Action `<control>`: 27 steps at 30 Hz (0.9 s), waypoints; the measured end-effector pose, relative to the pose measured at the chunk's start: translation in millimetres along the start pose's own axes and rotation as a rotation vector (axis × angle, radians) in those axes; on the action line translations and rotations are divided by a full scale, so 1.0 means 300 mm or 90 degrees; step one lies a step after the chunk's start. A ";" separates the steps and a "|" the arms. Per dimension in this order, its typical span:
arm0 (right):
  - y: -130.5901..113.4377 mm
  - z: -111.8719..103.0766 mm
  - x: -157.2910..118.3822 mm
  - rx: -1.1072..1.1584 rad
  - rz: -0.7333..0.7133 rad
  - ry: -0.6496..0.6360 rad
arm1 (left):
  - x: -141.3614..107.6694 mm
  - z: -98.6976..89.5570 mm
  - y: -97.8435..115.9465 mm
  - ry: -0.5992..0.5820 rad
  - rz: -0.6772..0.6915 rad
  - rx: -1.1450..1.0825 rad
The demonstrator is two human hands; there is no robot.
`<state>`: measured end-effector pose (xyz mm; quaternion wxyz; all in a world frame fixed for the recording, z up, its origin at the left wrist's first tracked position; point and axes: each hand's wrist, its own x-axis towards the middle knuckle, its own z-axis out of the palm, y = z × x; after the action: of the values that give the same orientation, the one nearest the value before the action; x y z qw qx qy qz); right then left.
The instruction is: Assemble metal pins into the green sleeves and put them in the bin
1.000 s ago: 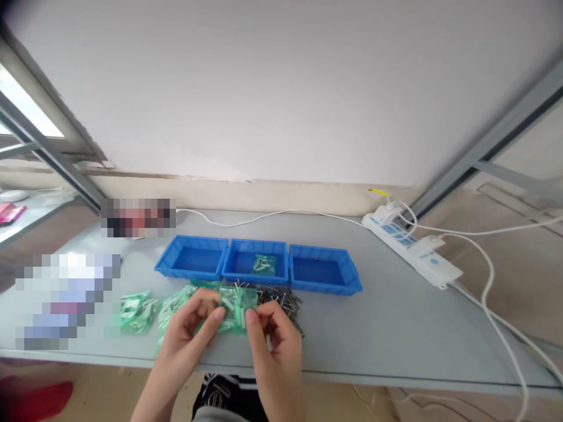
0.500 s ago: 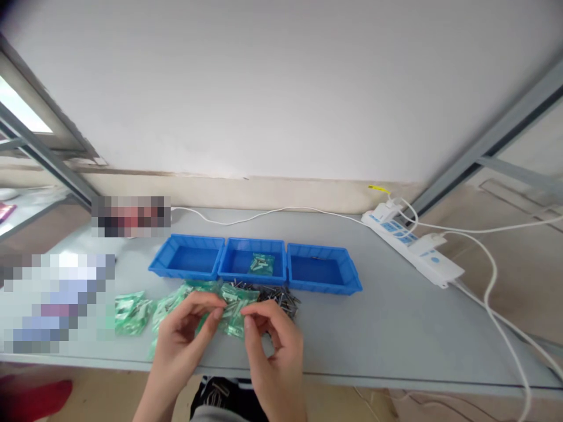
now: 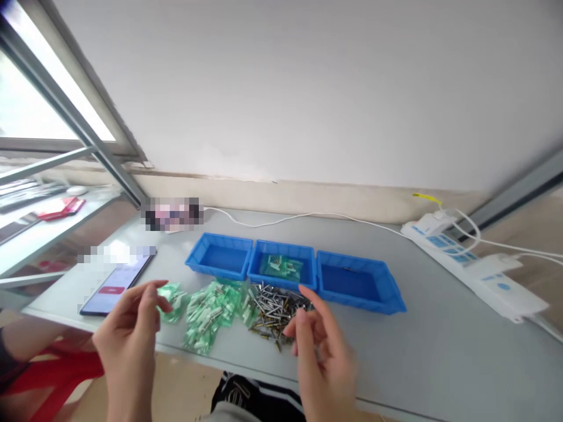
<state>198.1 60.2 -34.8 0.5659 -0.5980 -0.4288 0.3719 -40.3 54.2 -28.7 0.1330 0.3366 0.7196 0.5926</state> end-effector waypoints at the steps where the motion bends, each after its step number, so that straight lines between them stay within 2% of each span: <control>1: -0.003 -0.004 -0.005 0.008 0.008 0.009 | 0.018 -0.024 -0.014 0.017 -0.005 0.051; 3: -0.006 -0.010 -0.007 0.021 0.023 0.029 | 0.049 -0.065 -0.046 0.004 -0.006 0.184; 5: -0.008 -0.013 -0.003 0.030 0.034 0.045 | 0.076 -0.095 -0.088 -0.049 0.018 0.318; 8: -0.009 -0.016 0.001 0.042 0.043 0.054 | 0.113 -0.121 -0.160 -0.108 0.065 0.446; 11: -0.011 -0.016 -0.004 0.049 0.044 0.056 | 0.139 -0.127 -0.217 -0.125 0.046 0.492; 14: -0.011 -0.015 -0.010 0.058 0.040 0.055 | 0.144 -0.119 -0.222 -0.128 0.015 0.462; 16: -0.012 -0.017 -0.011 0.061 0.039 0.054 | 0.139 -0.112 -0.194 -0.115 -0.008 0.448; 20: -0.017 -0.030 -0.011 0.065 0.040 0.072 | 0.132 -0.111 -0.123 -0.091 -0.142 0.470; 22: -0.021 -0.037 -0.012 0.069 0.037 0.087 | 0.135 -0.117 -0.112 -0.074 -0.179 0.482; 24: -0.023 -0.045 -0.014 0.074 0.035 0.094 | 0.139 -0.124 -0.122 -0.033 -0.172 0.485; 27: -0.020 -0.056 -0.018 0.079 0.039 0.096 | 0.133 -0.128 -0.142 0.075 -0.117 0.444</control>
<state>211.2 49.2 -27.6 0.6208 -0.6009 -0.3425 0.3691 -106.4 47.5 -50.4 0.0211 0.2608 0.9122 0.3154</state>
